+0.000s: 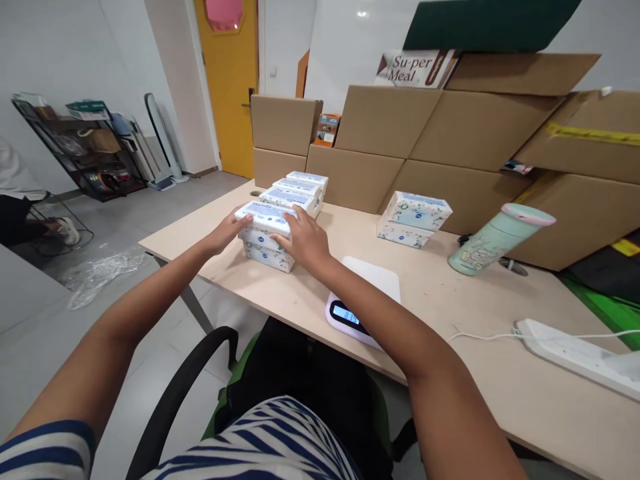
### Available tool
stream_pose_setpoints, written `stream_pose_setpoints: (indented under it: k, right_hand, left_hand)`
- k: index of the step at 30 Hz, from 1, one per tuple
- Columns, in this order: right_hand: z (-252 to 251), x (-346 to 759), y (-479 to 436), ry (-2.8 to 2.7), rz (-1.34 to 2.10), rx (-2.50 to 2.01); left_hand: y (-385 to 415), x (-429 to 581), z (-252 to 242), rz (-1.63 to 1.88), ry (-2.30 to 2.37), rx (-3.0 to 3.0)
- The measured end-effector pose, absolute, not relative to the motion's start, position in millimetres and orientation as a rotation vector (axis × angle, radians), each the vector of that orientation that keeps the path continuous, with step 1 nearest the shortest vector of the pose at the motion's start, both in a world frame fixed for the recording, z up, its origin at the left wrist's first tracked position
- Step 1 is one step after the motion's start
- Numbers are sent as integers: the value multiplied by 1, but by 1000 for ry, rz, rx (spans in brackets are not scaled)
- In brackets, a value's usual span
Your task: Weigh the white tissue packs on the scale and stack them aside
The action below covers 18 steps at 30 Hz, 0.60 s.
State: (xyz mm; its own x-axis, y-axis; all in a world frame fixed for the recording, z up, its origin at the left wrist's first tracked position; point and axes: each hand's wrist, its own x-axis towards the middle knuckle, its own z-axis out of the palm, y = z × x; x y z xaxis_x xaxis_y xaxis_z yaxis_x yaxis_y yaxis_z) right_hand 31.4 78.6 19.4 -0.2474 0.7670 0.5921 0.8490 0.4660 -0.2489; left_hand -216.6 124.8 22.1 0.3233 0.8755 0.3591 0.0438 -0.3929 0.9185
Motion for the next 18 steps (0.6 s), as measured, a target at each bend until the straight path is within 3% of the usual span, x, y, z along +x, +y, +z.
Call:
stream_pose_setpoints:
  k: [8,14,18]
  right_hand:
    - [55,47,68,-2234,-536,-1414]
    - [71,216,89,-2002,-484,-1641]
    - [93,331,147,-2105,-267,-1969]
  left_hand:
    - [155,-205,8,1319,930,1684]
    - [172,-233,-24,1331,1278,1231]
    - [180,-250,-33,1284,1433,1296]
